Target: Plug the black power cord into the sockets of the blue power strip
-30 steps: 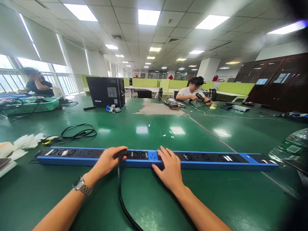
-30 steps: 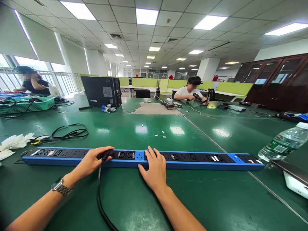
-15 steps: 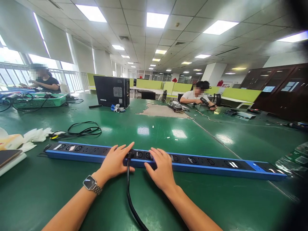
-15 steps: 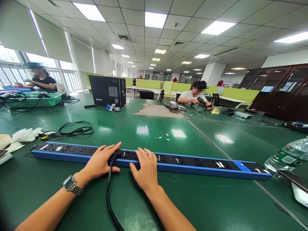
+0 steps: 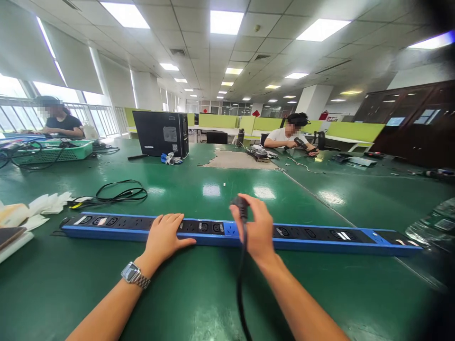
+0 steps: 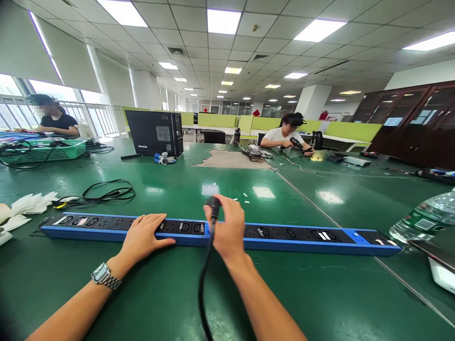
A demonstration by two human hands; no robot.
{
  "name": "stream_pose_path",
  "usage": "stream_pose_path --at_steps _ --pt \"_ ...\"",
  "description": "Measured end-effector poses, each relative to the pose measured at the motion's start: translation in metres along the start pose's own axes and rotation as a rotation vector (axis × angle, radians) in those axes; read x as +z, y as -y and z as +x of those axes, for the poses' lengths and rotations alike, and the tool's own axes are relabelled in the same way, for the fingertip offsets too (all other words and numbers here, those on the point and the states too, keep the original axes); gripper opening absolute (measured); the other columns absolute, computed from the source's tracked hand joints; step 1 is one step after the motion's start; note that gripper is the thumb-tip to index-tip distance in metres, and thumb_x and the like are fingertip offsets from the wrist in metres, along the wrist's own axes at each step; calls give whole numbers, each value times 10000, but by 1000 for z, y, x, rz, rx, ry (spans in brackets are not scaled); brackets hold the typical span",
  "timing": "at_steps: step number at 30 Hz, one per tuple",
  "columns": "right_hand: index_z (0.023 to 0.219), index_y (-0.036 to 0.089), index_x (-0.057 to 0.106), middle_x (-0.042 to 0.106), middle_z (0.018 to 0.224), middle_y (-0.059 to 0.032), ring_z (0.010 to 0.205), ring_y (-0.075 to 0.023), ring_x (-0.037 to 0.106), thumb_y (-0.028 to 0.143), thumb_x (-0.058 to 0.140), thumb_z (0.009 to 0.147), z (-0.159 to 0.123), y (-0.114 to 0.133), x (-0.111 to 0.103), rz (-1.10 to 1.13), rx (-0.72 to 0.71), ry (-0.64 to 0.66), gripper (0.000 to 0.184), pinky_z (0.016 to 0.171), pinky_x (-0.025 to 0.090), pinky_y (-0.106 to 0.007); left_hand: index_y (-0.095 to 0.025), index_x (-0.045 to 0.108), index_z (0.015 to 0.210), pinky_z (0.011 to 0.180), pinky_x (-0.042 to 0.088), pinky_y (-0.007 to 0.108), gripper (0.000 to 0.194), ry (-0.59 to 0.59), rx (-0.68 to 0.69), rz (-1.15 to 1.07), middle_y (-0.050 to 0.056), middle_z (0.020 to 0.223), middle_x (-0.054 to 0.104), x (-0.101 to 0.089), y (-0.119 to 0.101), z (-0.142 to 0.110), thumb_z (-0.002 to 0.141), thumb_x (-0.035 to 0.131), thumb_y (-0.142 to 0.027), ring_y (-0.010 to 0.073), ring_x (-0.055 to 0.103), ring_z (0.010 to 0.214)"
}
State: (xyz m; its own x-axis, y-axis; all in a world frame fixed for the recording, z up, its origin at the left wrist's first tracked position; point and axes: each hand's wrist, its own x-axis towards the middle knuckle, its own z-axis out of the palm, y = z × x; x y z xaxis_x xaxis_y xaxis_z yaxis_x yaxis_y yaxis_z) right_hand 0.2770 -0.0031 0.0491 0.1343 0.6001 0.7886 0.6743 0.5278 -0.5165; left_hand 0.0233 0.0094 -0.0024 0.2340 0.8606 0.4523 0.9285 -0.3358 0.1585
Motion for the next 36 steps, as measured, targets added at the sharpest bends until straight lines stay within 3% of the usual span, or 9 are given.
stream_pose_path --at_steps 4,7,19,22,25,27,31,34,36 --pt "1078 214 644 721 981 -64 843 -210 667 480 558 837 -14 -68 -59 -80 200 39 369 796 513 -348 -216 608 1219 1067 323 539 662 3 -4 -3 131 1253 649 2 2 0 723 664 -650 331 558 1190" --pt "1064 220 656 729 999 -54 882 -214 681 483 545 836 -31 -102 -78 -122 275 118 365 805 519 -339 -213 606 1226 1059 334 528 668 2 -2 8 129 1253 649 2 2 0 731 649 -659 327 559 1187" --pt "1075 238 638 715 1048 -62 971 -216 648 383 514 903 -36 -109 -78 -233 -66 341 257 895 487 -375 -160 549 1311 1038 374 535 791 -6 14 -12 165 1285 619 -4 -6 3 711 671 -662 359 545 1200" --pt "1176 253 598 700 1107 -64 1023 -225 629 425 474 923 -46 -114 -79 -344 -60 334 330 1000 414 -459 -174 533 1322 1024 400 508 693 -65 156 -133 153 1283 617 -3 -39 11 784 644 -595 327 553 1189" --pt "1393 198 410 609 1285 -134 1193 -299 539 595 513 848 -59 -123 -78 -538 -2 294 682 1086 263 -591 -200 538 1309 1012 420 465 511 -69 293 -258 120 1245 642 5 -98 23 864 615 -440 276 573 1156" --pt "1433 143 336 529 1375 -181 1278 -337 459 671 531 788 -66 -130 -78 -645 31 278 857 1092 237 -601 -214 523 1322 1002 429 444 518 -30 344 -308 101 1235 647 15 -142 34 853 642 -400 259 576 1138" --pt "1362 177 431 485 1429 -145 1322 -324 406 611 493 827 -74 -142 -78 -760 17 342 692 1099 236 -556 -281 484 1359 951 452 443 545 89 353 -272 78 1246 637 40 -209 54 847 651 -368 265 569 1133" --pt "1351 181 442 481 1436 -130 1323 -311 403 577 492 836 -75 -145 -77 -790 19 355 651 1100 238 -537 -283 594 1227 896 474 395 355 127 347 -242 37 1063 706 52 -230 62 880 578 -216 232 612 1023" --pt "1344 180 449 488 1429 -127 1320 -307 404 577 493 834 -74 -143 -77 -797 26 349 648 1100 233 -532 -261 629 1169 878 481 360 309 62 352 -287 25 992 720 51 -233 66 890 539 -165 208 625 974"
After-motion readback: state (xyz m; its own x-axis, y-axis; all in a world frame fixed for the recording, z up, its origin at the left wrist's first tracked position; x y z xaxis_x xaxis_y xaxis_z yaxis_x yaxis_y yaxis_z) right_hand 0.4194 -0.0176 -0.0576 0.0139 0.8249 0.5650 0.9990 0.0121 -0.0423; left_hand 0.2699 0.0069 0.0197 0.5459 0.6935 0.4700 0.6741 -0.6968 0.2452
